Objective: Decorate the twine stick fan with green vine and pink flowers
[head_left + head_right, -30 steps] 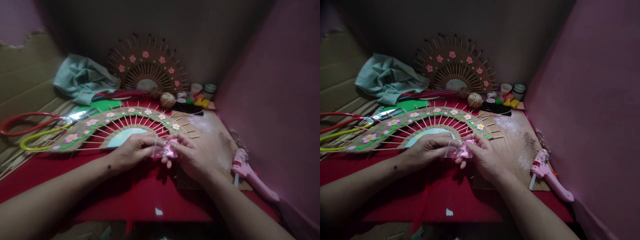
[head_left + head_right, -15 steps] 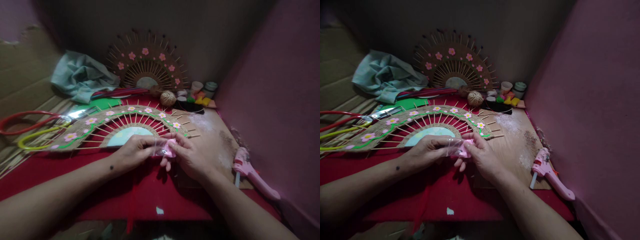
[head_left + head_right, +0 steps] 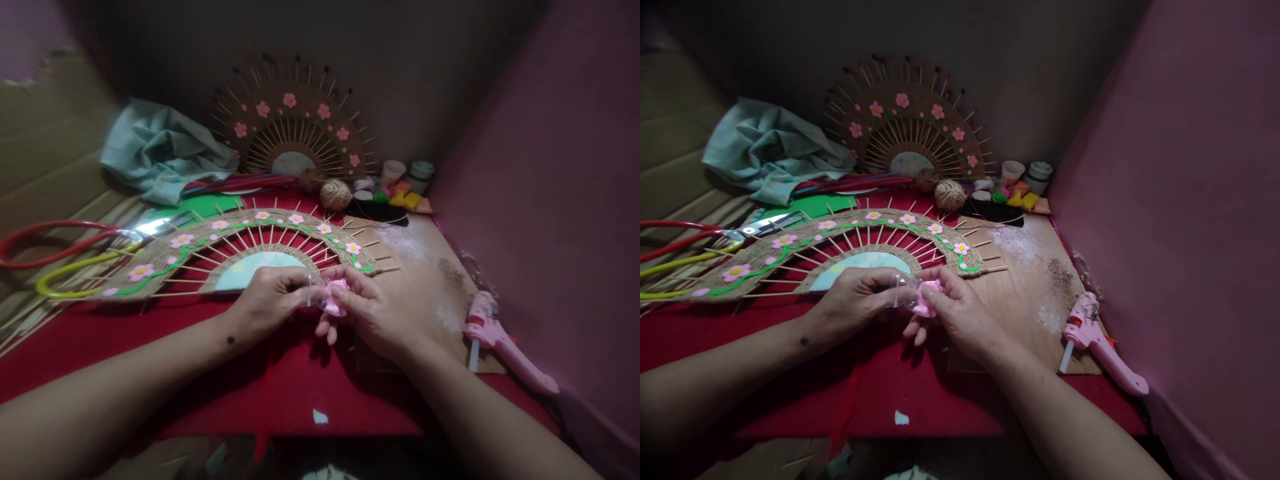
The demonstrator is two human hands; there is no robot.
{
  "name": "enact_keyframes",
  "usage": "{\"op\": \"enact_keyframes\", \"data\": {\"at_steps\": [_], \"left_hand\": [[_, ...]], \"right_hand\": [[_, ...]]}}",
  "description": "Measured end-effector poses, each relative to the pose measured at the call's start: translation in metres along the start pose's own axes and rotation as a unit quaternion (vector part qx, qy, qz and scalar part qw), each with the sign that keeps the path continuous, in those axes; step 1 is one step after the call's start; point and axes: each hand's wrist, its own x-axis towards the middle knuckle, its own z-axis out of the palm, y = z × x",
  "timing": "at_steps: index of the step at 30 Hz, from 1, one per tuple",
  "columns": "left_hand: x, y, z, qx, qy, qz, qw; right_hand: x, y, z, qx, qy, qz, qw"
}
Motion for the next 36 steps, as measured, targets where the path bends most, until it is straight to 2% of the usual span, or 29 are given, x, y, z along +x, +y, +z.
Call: {"op": "enact_keyframes", "data": {"at_steps": [7,12,17,26,36], "left_hand": [[0.001,-0.005,0.002,-0.001,0.008,0.069,0.998],[0.0,0.001,0.004,-0.025,-0.006,0.046,0.999],[0.001,0.005,0.003,-0.024,-0.012,0.056,0.998],[0.004,0.001,-0.004,-0.052,-0.036,0.017,0.998],[0.002,-0.001,0.002,-0.021,-0.016,0.051,0.998]], "right_hand": [[0.0,0.0,-0.001,0.002,0.001,-0.004,1.0],[0.0,0.002,0.001,-0.011,-0.007,0.015,1.0],[-0.001,0.004,0.002,-0.008,-0.012,0.011,1.0],[0.002,0.002,-0.004,0.012,0.036,-0.011,0.999],[0.001,0.0,0.003,0.04,0.024,-0.007,0.999]]}}
